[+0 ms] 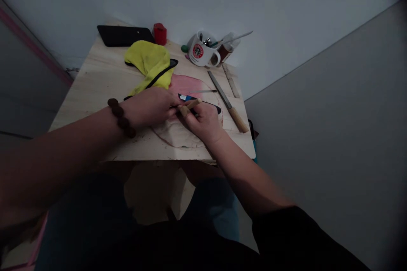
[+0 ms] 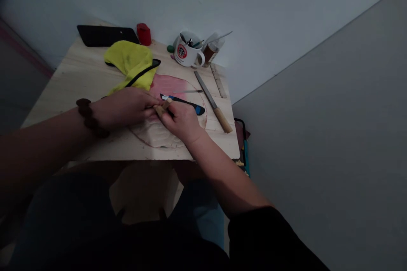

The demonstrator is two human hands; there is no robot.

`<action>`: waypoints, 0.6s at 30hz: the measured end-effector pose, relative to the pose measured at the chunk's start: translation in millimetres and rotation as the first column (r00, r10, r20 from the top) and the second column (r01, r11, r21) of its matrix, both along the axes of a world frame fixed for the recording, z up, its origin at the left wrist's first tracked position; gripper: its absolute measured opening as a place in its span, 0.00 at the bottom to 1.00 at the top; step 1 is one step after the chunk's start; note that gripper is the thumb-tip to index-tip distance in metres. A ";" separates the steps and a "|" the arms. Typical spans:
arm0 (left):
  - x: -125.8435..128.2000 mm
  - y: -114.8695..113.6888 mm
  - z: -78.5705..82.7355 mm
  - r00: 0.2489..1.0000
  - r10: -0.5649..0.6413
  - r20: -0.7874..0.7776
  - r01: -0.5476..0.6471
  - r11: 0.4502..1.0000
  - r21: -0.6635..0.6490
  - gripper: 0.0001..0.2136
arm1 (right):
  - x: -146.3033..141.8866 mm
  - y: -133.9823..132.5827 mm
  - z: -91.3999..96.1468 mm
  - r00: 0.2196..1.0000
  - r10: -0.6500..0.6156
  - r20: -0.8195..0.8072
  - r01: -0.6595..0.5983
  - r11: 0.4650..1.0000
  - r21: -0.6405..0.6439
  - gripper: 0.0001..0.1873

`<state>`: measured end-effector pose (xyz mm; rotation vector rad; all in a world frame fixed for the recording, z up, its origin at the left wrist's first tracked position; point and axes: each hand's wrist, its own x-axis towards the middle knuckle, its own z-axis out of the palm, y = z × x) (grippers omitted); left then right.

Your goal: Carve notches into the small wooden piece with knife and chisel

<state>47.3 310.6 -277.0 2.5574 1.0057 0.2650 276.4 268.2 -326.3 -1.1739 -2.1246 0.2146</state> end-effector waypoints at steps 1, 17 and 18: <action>0.1 -0.4 0.6 1.000 -0.001 -0.016 0.001 1.000 0.002 0.13 | -0.5 0.9 -1.3 1.000 -0.002 0.006 0.002 1.000 0.010 0.18; -2.5 0.6 -0.8 0.999 -0.020 -0.028 0.020 1.000 0.014 0.13 | 0.0 -1.7 3.3 0.999 -0.031 -0.041 0.029 0.999 -0.044 0.21; -2.6 0.7 -0.7 1.000 -0.029 -0.010 0.029 1.000 0.010 0.14 | -0.5 -1.2 3.0 0.999 -0.038 -0.038 0.036 0.998 -0.050 0.21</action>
